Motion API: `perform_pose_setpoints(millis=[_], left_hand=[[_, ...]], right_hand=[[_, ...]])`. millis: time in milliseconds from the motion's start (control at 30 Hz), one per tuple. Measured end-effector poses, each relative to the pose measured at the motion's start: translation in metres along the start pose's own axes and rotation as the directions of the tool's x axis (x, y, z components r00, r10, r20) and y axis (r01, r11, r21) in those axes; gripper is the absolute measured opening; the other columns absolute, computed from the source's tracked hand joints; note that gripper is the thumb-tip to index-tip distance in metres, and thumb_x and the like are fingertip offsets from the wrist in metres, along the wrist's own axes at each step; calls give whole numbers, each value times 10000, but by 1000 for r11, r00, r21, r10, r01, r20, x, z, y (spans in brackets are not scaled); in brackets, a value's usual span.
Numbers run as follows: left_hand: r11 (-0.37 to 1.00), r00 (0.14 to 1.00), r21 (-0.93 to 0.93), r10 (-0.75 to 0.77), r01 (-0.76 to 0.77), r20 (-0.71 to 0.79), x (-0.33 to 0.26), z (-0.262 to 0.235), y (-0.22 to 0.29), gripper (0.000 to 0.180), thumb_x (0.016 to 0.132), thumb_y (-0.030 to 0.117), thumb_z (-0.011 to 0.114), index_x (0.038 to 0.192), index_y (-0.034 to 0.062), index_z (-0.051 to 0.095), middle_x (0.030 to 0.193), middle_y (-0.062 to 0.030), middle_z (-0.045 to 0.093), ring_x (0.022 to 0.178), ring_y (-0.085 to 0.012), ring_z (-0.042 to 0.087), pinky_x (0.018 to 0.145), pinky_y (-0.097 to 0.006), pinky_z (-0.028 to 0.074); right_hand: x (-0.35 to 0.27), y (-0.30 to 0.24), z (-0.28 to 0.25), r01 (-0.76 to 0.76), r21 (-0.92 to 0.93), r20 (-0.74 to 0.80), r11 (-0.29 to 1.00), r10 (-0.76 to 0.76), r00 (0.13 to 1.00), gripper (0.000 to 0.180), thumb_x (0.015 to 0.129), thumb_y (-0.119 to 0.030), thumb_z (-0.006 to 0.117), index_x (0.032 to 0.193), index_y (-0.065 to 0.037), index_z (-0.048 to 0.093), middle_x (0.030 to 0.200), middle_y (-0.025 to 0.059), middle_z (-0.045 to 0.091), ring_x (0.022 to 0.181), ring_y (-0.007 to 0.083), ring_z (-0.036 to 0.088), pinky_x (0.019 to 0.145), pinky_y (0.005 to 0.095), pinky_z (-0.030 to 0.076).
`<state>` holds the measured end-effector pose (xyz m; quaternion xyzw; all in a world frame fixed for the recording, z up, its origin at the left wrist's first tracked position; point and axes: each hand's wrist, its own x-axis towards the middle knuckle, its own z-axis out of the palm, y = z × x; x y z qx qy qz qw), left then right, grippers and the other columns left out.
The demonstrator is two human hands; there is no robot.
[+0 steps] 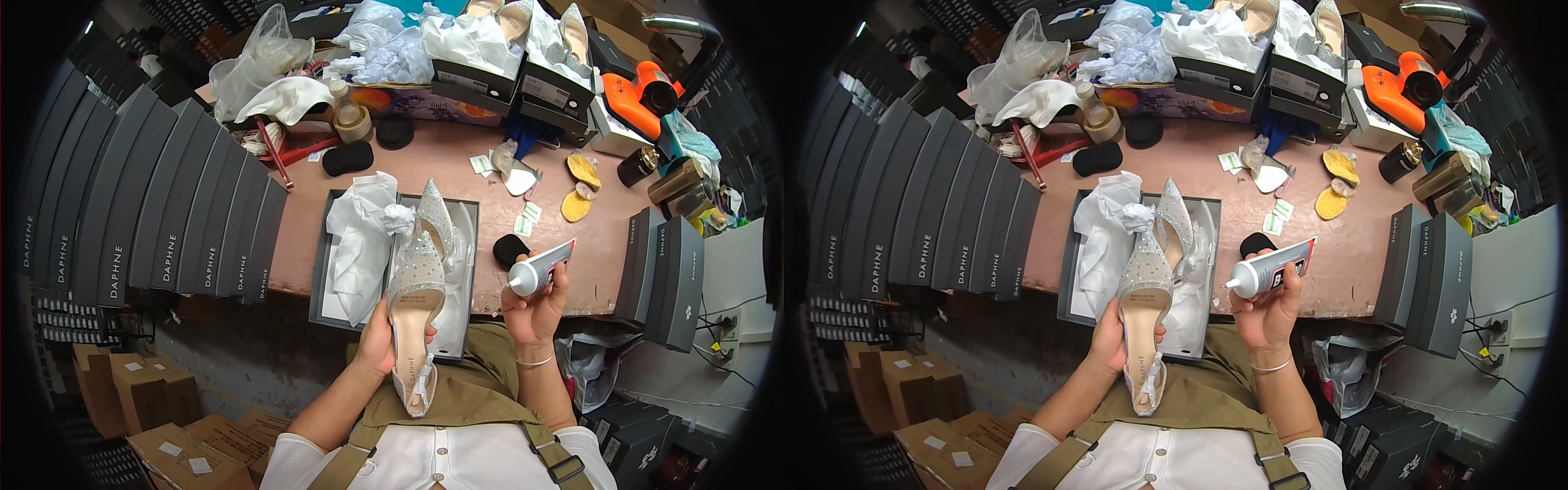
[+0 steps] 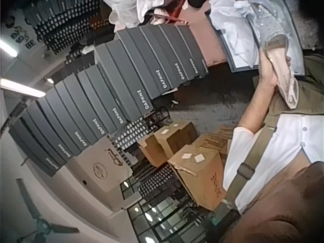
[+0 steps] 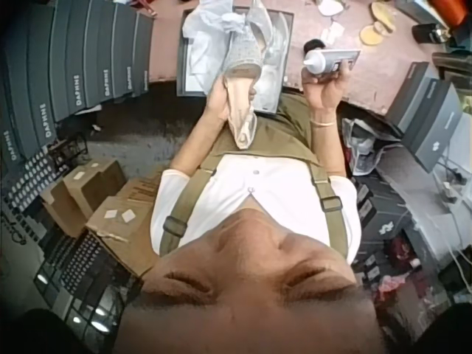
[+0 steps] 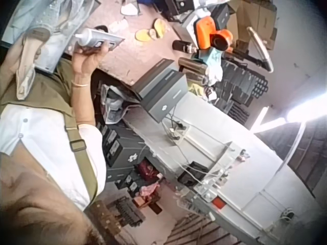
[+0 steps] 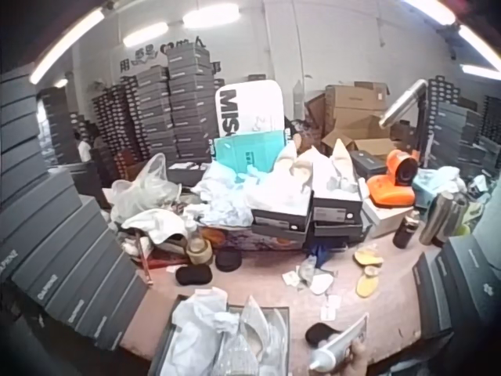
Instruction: Glue parts of a high-heeled shoe using an adhesive tube.
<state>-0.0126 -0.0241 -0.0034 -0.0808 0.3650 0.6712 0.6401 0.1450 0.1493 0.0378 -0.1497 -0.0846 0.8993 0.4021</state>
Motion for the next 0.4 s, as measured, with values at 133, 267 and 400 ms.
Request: perform_pose_setpoints(millis=[133, 267, 400], left_hand=[[997, 998, 57, 54, -52, -34, -4, 9, 0, 638, 966, 507, 202, 1162, -15, 511, 841, -202, 634, 746, -263, 636, 690, -370, 536], [993, 993, 80, 98, -92, -63, -4, 10, -1, 619, 972, 495, 209, 1156, -16, 505, 828, -204, 632, 729, -261, 636, 693, -372, 537], [988, 990, 100, 123, -116, -70, -4, 13, -1, 612, 969, 503, 226, 1166, -11, 495, 832, -207, 633, 731, -265, 639, 698, -383, 540]], right_hand=[[0, 1, 0, 11, 27, 47, 1000, -12, 999, 355, 903, -360, 526, 1071, -53, 584, 1031, 144, 642, 791, 148, 624, 456, 220, 418], [1, 1, -1, 12, 26, 36, 1000, -13, 999, 355, 902, -358, 527, 1073, -52, 585, 1032, 146, 642, 792, 150, 624, 455, 222, 419], [2, 1, -3, -1, 5, -5, 1000, 1, 1000, 386, 873, -391, 560, 1091, -72, 562, 1011, 83, 639, 765, 151, 604, 465, 243, 420]])
